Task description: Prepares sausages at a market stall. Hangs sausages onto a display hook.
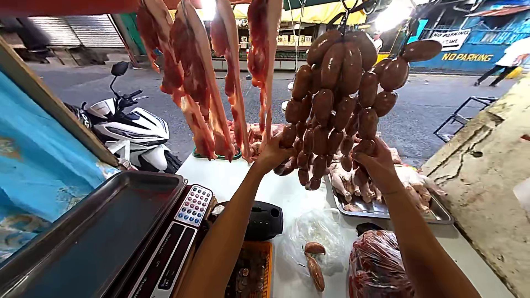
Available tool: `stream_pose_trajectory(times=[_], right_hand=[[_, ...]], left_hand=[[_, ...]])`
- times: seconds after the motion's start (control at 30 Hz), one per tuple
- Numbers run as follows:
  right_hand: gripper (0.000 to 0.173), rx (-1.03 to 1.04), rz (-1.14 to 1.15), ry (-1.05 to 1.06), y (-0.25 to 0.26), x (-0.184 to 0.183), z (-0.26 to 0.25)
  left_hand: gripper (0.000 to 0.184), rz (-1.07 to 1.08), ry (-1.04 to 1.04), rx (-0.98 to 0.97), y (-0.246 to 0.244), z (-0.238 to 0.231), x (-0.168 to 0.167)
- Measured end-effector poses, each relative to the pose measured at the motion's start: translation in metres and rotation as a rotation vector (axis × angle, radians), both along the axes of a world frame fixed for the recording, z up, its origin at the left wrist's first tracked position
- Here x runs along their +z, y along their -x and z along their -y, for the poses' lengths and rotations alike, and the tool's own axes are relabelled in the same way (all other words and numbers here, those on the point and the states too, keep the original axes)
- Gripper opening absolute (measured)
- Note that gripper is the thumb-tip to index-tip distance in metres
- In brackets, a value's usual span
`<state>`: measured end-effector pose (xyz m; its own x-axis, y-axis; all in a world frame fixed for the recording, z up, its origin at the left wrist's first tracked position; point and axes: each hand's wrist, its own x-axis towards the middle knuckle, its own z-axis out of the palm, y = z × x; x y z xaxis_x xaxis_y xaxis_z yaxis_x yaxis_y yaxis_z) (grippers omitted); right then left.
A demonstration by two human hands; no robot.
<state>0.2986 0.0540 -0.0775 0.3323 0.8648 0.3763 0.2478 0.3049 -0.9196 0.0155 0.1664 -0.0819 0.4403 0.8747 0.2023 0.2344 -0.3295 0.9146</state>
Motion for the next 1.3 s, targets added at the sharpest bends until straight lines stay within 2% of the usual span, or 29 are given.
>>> stream_pose_trajectory(times=[0.1, 0.17, 0.27, 0.3, 0.43, 0.6, 0.73, 0.8, 0.9, 1.0, 1.17, 1.3], right_hand=[[0.056, -0.002, -0.011, 0.013, -0.003, -0.024, -0.005], [0.048, -0.016, -0.008, 0.039, 0.0, -0.039, -0.005], [0.035, -0.043, 0.005, 0.044, 0.002, -0.063, -0.009], [0.036, -0.035, -0.01, 0.028, 0.004, -0.069, -0.01], [0.041, -0.019, -0.065, -0.003, 0.011, -0.076, -0.013], [0.048, -0.063, -0.119, -0.011, 0.011, -0.074, -0.021], [0.049, -0.101, -0.159, 0.047, 0.008, -0.072, -0.026], [0.05, -0.083, -0.165, 0.071, 0.012, -0.073, -0.026], [0.052, -0.052, -0.143, 0.074, 0.024, -0.079, -0.023], [0.054, -0.018, -0.127, 0.057, 0.044, -0.084, -0.018], [0.044, -0.003, -0.143, 0.031, 0.067, -0.094, -0.017], [0.044, 0.038, -0.264, 0.032, 0.079, -0.097, -0.017]], left_hand=[[0.047, 0.062, 0.066, 0.046, 0.003, 0.005, -0.034], [0.05, 0.097, 0.073, 0.059, 0.006, 0.008, -0.059], [0.043, 0.197, 0.054, 0.097, 0.004, 0.012, -0.094], [0.042, 0.243, 0.04, 0.114, 0.003, 0.015, -0.101], [0.041, 0.4, -0.047, 0.252, 0.005, 0.025, -0.113], [0.061, 0.464, -0.033, 0.508, 0.025, 0.043, -0.108], [0.05, 0.563, -0.022, 0.623, 0.038, 0.055, -0.111], [0.044, 0.578, -0.007, 0.6, 0.042, 0.06, -0.115], [0.041, 0.481, -0.024, 0.545, 0.034, 0.064, -0.123], [0.044, 0.414, -0.018, 0.525, 0.011, 0.064, -0.123], [0.068, 0.399, 0.028, 0.42, -0.03, 0.05, -0.118], [0.062, 0.305, 0.014, 0.259, -0.043, 0.043, -0.12]])
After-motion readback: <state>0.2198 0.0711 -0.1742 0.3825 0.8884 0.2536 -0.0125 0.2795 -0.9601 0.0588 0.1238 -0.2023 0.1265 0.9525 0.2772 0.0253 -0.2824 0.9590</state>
